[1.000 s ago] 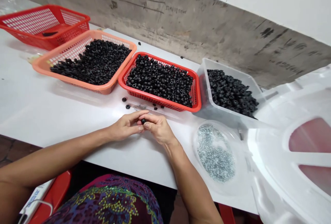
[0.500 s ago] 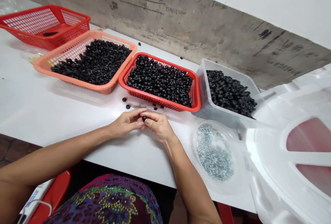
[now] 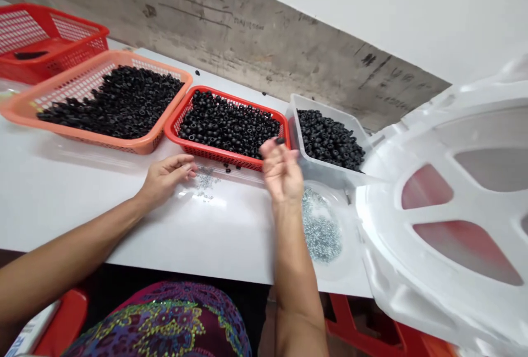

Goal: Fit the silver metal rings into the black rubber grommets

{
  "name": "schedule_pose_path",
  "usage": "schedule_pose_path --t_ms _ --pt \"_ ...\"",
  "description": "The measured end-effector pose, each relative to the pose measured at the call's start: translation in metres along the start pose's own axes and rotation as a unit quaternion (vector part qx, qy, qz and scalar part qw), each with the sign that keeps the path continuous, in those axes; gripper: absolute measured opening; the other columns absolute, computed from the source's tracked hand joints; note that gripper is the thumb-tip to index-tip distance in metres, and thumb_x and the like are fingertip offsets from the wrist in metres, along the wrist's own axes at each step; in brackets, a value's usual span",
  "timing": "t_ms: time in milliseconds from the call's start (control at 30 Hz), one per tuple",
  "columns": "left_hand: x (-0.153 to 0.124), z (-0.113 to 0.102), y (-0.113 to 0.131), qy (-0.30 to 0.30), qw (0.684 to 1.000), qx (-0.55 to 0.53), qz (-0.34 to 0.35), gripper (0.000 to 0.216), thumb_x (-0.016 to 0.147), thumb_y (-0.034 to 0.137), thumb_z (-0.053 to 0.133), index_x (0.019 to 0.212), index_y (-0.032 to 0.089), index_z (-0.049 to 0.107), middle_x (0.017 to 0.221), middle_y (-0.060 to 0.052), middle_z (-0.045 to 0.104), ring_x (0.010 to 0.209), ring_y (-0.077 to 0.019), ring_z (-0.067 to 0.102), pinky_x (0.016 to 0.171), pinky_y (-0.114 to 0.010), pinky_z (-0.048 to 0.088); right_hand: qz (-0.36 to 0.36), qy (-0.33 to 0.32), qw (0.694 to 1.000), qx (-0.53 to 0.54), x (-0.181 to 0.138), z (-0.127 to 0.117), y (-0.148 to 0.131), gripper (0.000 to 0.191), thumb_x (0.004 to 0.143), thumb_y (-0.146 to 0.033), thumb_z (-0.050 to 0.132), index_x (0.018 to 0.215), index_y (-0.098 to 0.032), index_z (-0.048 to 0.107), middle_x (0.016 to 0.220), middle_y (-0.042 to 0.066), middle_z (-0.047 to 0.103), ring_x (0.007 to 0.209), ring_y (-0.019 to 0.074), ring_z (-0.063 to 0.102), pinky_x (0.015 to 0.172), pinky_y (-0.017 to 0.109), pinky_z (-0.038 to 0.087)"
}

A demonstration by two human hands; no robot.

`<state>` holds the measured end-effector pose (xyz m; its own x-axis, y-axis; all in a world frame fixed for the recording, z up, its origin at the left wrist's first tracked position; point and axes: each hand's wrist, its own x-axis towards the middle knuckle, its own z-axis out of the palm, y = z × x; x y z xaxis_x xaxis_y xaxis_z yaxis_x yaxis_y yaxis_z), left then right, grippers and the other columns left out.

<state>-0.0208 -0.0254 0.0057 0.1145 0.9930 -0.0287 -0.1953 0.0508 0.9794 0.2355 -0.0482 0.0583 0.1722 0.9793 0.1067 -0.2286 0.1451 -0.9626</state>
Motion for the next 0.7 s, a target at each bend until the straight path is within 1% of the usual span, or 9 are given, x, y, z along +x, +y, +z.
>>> schedule_pose_path --t_ms 33,100,167,267,433,500,567,633,700 --pt "0.0 0.0 0.001 0.002 1.0 0.0 0.0 0.047 0.066 0.043 0.079 0.1 0.012 0.068 0.082 -0.005 0.072 0.069 -0.0167 0.067 0.062 -0.028 0.052 -0.046 0.032 0.998 0.004 0.003 -0.008 -0.008 0.044 0.086 -0.064 0.058 0.096 -0.022 0.068 0.091 0.008 0.072 0.089 0.0194 0.069 0.059 0.027 0.056" --pt "0.001 0.0 0.001 0.006 1.0 0.008 0.003 0.047 0.065 0.043 0.079 0.099 0.012 0.068 0.079 -0.005 0.071 0.068 -0.0169 0.066 0.062 -0.029 0.052 -0.065 0.05 0.997 0.006 0.006 -0.017 -0.013 0.041 0.085 -0.06 0.06 0.098 -0.021 0.067 0.096 0.009 0.074 0.095 0.0205 0.07 0.062 0.028 0.057" --pt "0.002 -0.001 0.0 0.014 1.0 0.023 0.012 0.045 0.064 0.042 0.078 0.097 0.012 0.068 0.078 -0.004 0.07 0.068 -0.0165 0.065 0.063 -0.029 0.052 -0.026 0.049 0.998 -0.007 0.004 -0.015 -0.005 0.038 0.081 -0.053 0.068 0.097 -0.019 0.068 0.089 0.009 0.074 0.082 0.0193 0.071 0.059 0.028 0.057" --pt "0.007 -0.006 -0.004 0.037 0.997 0.057 0.043 0.042 0.065 0.039 0.077 0.097 0.013 0.07 0.076 -0.003 0.069 0.067 -0.0153 0.062 0.063 -0.029 0.051 0.019 0.063 0.996 -0.055 -0.002 -0.003 0.017 0.031 0.074 -0.041 0.074 0.092 -0.016 0.068 0.071 0.004 0.072 0.057 0.0139 0.065 0.05 0.025 0.05" --pt "0.018 -0.019 -0.007 0.091 0.982 0.134 0.095 0.03 0.069 0.031 0.069 0.093 0.013 0.073 0.079 -0.004 0.069 0.068 -0.0156 0.061 0.067 -0.03 0.051 -0.023 0.106 0.974 -0.198 -0.003 0.003 0.035 0.019 0.076 -0.035 0.067 0.081 -0.017 0.066 0.057 -0.002 0.063 0.045 0.0099 0.052 0.046 0.023 0.042" --pt "0.023 -0.024 -0.006 0.112 0.973 0.169 0.108 0.024 0.069 0.027 0.065 0.088 0.014 0.074 0.083 -0.005 0.07 0.072 -0.0169 0.061 0.073 -0.032 0.052 -0.065 0.115 0.955 -0.267 -0.004 0.0 0.037 0.017 0.079 -0.034 0.062 0.081 -0.018 0.066 0.057 -0.002 0.061 0.047 0.0113 0.052 0.049 0.025 0.043" --pt "0.027 -0.028 -0.006 0.13 0.964 0.203 0.11 0.02 0.069 0.023 0.063 0.083 0.015 0.074 0.084 -0.005 0.069 0.073 -0.0174 0.06 0.075 -0.033 0.053 -0.128 0.108 0.921 -0.352 -0.005 -0.001 0.041 0.016 0.082 -0.033 0.058 0.079 -0.019 0.066 0.06 -0.001 0.062 0.052 0.0132 0.054 0.054 0.027 0.045" --pt "0.03 -0.031 -0.006 0.14 0.959 0.225 0.103 0.019 0.069 0.022 0.062 0.081 0.016 0.074 0.081 -0.004 0.068 0.071 -0.0172 0.059 0.074 -0.033 0.052 -0.188 0.061 0.875 -0.442 -0.007 -0.002 0.048 0.016 0.084 -0.029 0.056 0.078 -0.02 0.067 0.066 0.002 0.065 0.059 0.0158 0.057 0.061 0.029 0.048" --pt "0.031 -0.032 -0.006 0.141 0.957 0.236 0.094 0.018 0.068 0.022 0.062 0.08 0.016 0.074 0.078 -0.003 0.066 0.069 -0.017 0.058 0.073 -0.032 0.052 -0.215 -0.012 0.831 -0.512 -0.008 -0.002 0.058 0.019 0.086 -0.025 0.052 0.082 -0.02 0.07 0.073 0.005 0.068 0.068 0.019 0.061 0.07 0.032 0.051"
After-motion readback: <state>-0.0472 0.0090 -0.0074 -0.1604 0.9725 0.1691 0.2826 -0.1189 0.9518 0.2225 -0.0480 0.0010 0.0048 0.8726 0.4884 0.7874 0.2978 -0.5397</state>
